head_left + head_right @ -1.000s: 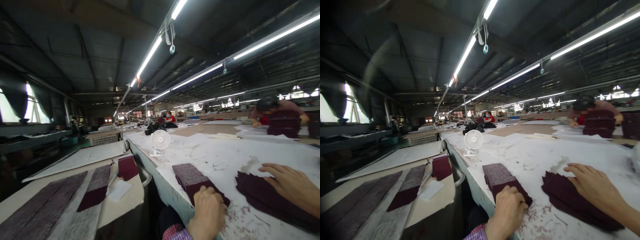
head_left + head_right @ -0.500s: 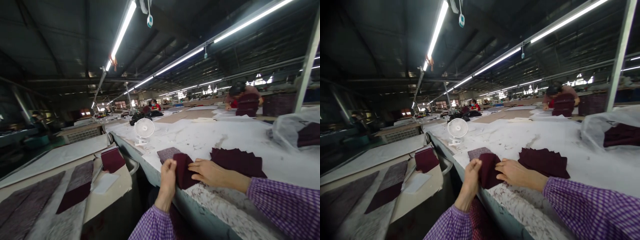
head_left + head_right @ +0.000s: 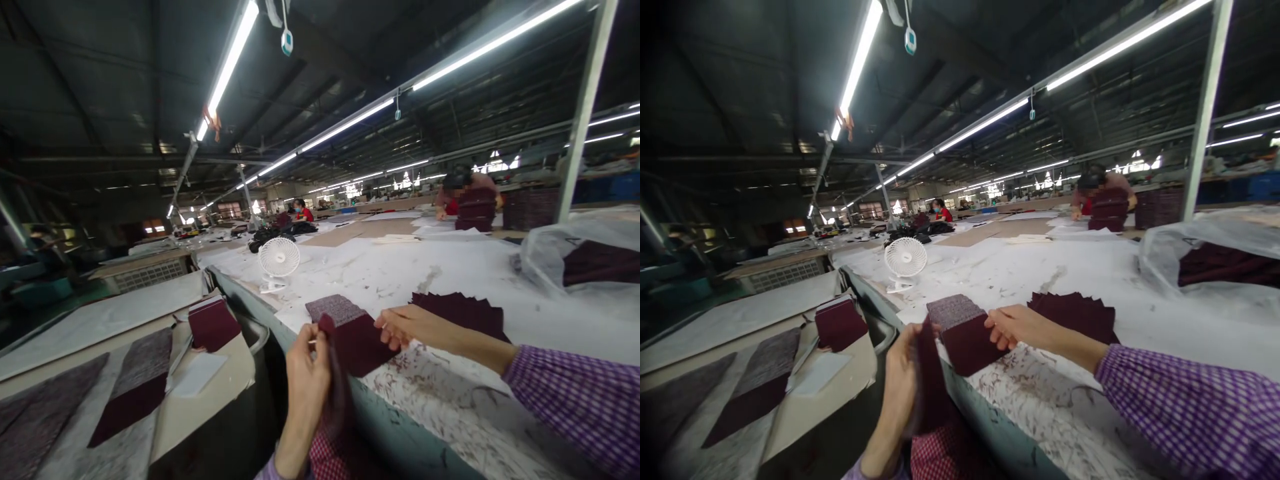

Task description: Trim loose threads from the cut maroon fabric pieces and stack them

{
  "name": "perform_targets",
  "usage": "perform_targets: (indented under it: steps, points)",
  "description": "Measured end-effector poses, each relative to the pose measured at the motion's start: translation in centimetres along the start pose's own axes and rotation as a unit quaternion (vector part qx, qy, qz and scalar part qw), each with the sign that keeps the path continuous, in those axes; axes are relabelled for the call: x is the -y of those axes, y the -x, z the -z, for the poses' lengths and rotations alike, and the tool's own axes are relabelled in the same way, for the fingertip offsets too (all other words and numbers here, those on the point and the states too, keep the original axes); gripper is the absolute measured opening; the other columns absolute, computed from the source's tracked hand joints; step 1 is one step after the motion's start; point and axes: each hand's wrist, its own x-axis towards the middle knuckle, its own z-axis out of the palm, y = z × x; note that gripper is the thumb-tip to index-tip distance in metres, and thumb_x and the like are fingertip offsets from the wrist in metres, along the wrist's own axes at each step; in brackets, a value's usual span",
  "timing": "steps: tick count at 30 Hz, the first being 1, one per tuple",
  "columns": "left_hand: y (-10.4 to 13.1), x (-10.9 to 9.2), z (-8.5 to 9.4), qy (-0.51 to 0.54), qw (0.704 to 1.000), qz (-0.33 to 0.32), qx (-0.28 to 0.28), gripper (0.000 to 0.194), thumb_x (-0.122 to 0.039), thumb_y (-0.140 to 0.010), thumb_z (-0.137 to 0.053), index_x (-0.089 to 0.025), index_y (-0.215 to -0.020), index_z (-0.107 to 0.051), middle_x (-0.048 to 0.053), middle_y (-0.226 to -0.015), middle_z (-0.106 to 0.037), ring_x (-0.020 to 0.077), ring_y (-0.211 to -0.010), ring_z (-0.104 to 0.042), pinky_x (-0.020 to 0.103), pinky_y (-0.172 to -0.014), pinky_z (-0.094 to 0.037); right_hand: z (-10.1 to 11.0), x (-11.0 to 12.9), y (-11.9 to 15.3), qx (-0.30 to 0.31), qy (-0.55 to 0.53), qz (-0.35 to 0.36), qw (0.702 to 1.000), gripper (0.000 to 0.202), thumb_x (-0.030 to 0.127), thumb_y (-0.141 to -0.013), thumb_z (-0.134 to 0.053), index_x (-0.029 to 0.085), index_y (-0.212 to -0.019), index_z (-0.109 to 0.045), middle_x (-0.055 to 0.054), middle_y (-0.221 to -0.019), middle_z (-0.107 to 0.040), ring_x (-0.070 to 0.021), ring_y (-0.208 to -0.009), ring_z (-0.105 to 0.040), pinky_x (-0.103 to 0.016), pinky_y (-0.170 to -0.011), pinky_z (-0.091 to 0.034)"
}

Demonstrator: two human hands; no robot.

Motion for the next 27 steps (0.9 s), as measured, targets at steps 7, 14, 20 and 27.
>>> perform_targets:
  steps: [7,14,20,27]
  points:
    - [-0.3,-1.5,-1.3,-0.245,0.969,-0.023,0.013,0.018,-0.021,-0.081,-0.041,-0.019,-0.064,-0.041,-0.004,-0.052,-0.04,0.0111,-0.05,-0.042,0.024,-0.052,-0.029,1.4,1.2,4.3,-0.06,-0.146,-0.103,0.982,0.042,0.057,-0.082,-0.047,0.016,-0.083,-0.052,-0.001,-0.057,-0.058,-0.0091,-0.039,-0.049,-0.02,-0.036,-0.035]
    - [4.1,-4.3,-3.3,-0.244,0.925,-0.271,0.108,0.016,-0.015,-0.086,-0.036,-0.017,-0.086,-0.052,0.006,-0.083,-0.06,0.0175,-0.077,-0.057,0.031,-0.071,-0.045,-0.7,2.9,6.4,0.182,-0.333,-0.117,0.918,0.072,0.078,-0.076,-0.035,0.011,-0.088,-0.059,-0.012,-0.087,-0.065,-0.0191,-0.067,-0.064,-0.027,-0.05,-0.05]
    - [7.2,-4.4,-4.4,-0.109,0.918,-0.305,0.228,0.008,-0.022,-0.086,-0.048,-0.018,-0.086,-0.055,0.006,-0.095,-0.064,0.0192,-0.093,-0.057,0.033,-0.084,-0.047,0.1,1.5,6.6,0.041,-0.236,-0.028,0.971,0.037,0.037,-0.065,-0.075,0.013,-0.089,-0.061,-0.003,-0.082,-0.065,-0.0183,-0.078,-0.059,-0.029,-0.068,-0.05]
    - [0.6,-1.6,-7.0,-0.15,0.959,-0.034,0.238,0.032,-0.034,-0.092,-0.037,-0.017,-0.096,-0.064,0.006,-0.09,-0.068,0.02,-0.086,-0.061,0.034,-0.08,-0.046,0.6,0.0,7.2,0.067,-0.225,-0.039,0.971,0.031,0.031,-0.068,-0.068,0.013,-0.092,-0.061,-0.004,-0.082,-0.065,-0.0202,-0.082,-0.06,-0.03,-0.07,-0.048]
